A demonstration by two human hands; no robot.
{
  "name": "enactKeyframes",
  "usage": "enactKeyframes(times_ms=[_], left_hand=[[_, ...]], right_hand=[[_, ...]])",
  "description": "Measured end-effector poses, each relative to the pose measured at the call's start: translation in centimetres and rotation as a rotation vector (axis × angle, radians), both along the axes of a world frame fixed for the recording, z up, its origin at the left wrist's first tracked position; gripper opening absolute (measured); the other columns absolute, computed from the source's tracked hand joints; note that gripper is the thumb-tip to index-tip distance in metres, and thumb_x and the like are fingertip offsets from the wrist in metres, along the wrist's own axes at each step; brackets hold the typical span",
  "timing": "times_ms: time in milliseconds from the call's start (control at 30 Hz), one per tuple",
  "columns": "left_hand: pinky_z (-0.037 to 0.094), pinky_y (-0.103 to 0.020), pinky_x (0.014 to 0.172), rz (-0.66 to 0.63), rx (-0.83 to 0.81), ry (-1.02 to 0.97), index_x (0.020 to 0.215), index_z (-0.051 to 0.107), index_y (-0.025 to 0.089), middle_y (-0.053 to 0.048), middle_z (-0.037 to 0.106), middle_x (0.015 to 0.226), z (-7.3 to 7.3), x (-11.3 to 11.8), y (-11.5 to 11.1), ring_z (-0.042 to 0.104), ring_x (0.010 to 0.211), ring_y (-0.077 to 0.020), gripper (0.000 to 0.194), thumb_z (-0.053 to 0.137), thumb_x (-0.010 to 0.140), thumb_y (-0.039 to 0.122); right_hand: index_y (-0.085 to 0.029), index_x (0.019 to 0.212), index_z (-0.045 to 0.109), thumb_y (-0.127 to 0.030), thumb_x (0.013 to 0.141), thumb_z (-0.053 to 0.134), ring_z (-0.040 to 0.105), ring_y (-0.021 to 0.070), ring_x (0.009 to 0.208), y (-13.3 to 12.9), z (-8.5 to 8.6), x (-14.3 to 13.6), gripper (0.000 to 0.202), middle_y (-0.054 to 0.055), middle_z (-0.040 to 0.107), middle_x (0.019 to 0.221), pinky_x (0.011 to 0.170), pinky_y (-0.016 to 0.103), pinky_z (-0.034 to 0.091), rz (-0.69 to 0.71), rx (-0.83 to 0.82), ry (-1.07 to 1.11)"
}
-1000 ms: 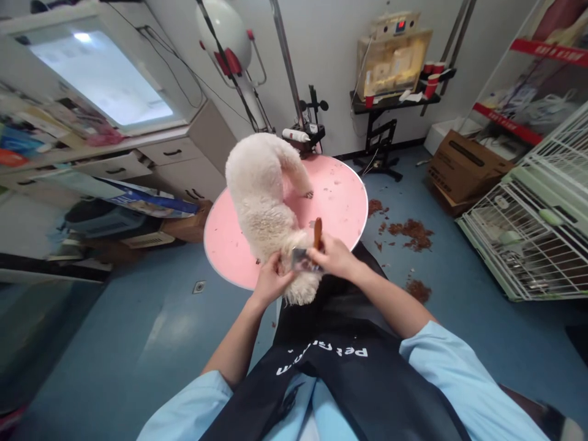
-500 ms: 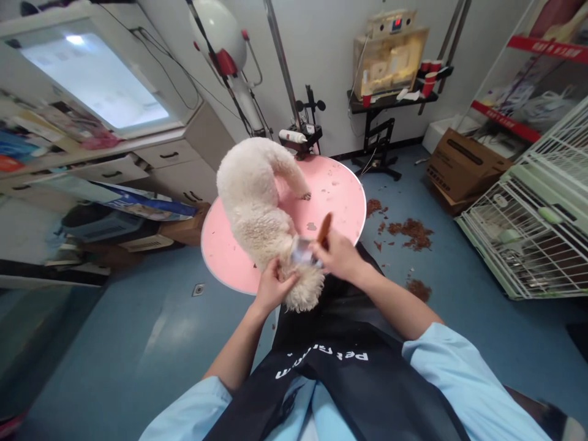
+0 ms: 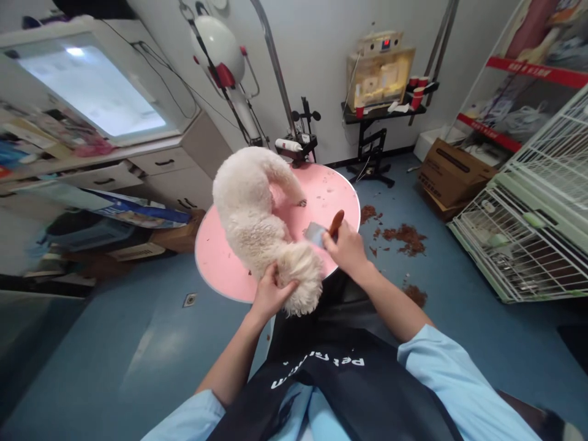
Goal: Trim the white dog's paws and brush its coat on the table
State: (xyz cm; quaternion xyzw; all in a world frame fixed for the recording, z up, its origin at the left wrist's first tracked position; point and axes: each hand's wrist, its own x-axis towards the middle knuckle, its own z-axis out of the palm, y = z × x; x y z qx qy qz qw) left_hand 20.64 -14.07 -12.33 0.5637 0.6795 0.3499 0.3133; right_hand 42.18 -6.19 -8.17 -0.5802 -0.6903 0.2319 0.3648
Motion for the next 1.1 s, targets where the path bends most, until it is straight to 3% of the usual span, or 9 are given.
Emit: enactKeyframes(times_ms=[100, 233, 367, 533, 667, 767, 933, 1033, 1100], left_hand=[[0.055, -0.045, 0.097, -0.02, 0.004, -0.012, 0.134, 0.054, 0.01, -0.017, 0.071, 0.118, 0.0, -0.1, 0.1, 0.07, 0.108, -0.0318, 0.075, 0.077, 0.069, 0.04], [0.052, -0.049, 0.101, -0.003, -0.007, 0.003, 0.134, 0.054, 0.009, -0.019, 0.071, 0.121, -0.3, -0.3, 0.3, 0.069, 0.112, -0.0337, 0.074, 0.075, 0.071, 0.042], [0.054, -0.047, 0.096, -0.022, 0.017, -0.042, 0.134, 0.053, 0.01, -0.018, 0.072, 0.117, -0.6, -0.2, 0.5, 0.071, 0.104, -0.0323, 0.074, 0.074, 0.071, 0.042], [0.055, -0.047, 0.091, 0.012, 0.028, -0.009, 0.127, 0.057, 0.013, -0.015, 0.075, 0.106, -0.8, 0.2, 0.5, 0.072, 0.096, -0.0318, 0.066, 0.075, 0.071, 0.042], [0.056, -0.044, 0.084, 0.019, -0.005, -0.019, 0.121, 0.059, 0.013, -0.011, 0.074, 0.093, -0.4, 0.4, 0.5, 0.072, 0.089, -0.0302, 0.06, 0.075, 0.07, 0.04], [0.055, -0.043, 0.088, 0.022, 0.0, -0.046, 0.12, 0.059, 0.014, -0.012, 0.074, 0.101, -0.1, 0.3, 0.5, 0.072, 0.094, -0.0295, 0.056, 0.073, 0.072, 0.04], [0.056, -0.041, 0.083, 0.011, 0.006, -0.083, 0.116, 0.06, 0.014, -0.009, 0.074, 0.093, -0.2, -0.3, 0.4, 0.071, 0.086, -0.0276, 0.055, 0.074, 0.07, 0.041], [0.055, -0.044, 0.091, 0.008, 0.016, -0.112, 0.117, 0.06, 0.012, -0.012, 0.074, 0.102, -0.3, -0.7, 0.4, 0.071, 0.096, -0.0296, 0.056, 0.073, 0.071, 0.041], [0.054, -0.046, 0.094, 0.011, 0.005, -0.124, 0.119, 0.059, 0.012, -0.014, 0.074, 0.106, -0.5, -0.9, 0.4, 0.071, 0.099, -0.0304, 0.056, 0.073, 0.072, 0.04]], right_hand=[[-0.021, 0.083, 0.054, -0.038, 0.084, 0.061, 0.057, 0.0164, 0.064, 0.0, -0.5, 0.2, 0.018, 0.002, 0.063, 0.073, 0.06, 0.028, 0.042, 0.315, -0.112, 0.048], [-0.02, 0.085, 0.052, -0.035, 0.084, 0.059, 0.057, 0.0169, 0.066, 0.6, -0.7, 0.6, 0.016, 0.003, 0.064, 0.075, 0.062, 0.028, 0.043, -0.05, -0.075, 0.06], [-0.021, 0.088, 0.055, -0.039, 0.085, 0.061, 0.061, 0.017, 0.067, 0.6, -0.5, 0.4, 0.02, 0.002, 0.067, 0.077, 0.063, 0.028, 0.045, 0.282, -0.124, 0.131], [-0.02, 0.086, 0.054, -0.037, 0.086, 0.06, 0.06, 0.0189, 0.069, 1.0, -0.2, -0.1, 0.018, 0.004, 0.065, 0.077, 0.064, 0.03, 0.044, -0.002, -0.007, 0.051], [-0.021, 0.082, 0.053, -0.036, 0.083, 0.064, 0.058, 0.0177, 0.065, 1.3, 0.2, -0.5, 0.018, 0.002, 0.063, 0.073, 0.063, 0.03, 0.044, 0.342, -0.044, 0.005], [-0.021, 0.082, 0.051, -0.034, 0.086, 0.06, 0.058, 0.0186, 0.067, 1.6, 0.4, -0.8, 0.016, 0.003, 0.062, 0.074, 0.065, 0.031, 0.043, 0.077, 0.018, -0.002], [-0.021, 0.082, 0.053, -0.038, 0.084, 0.064, 0.056, 0.0162, 0.064, 1.7, 0.1, -1.5, 0.02, 0.001, 0.062, 0.072, 0.062, 0.029, 0.042, 0.391, -0.004, 0.011], [-0.021, 0.083, 0.053, -0.037, 0.086, 0.06, 0.057, 0.0178, 0.066, 2.2, 0.1, -1.7, 0.018, 0.003, 0.062, 0.074, 0.063, 0.03, 0.042, 0.108, 0.068, 0.002], [-0.021, 0.085, 0.054, -0.038, 0.087, 0.059, 0.058, 0.018, 0.067, 2.3, 0.0, -1.9, 0.018, 0.004, 0.063, 0.076, 0.063, 0.03, 0.043, 0.113, 0.104, 0.036]])
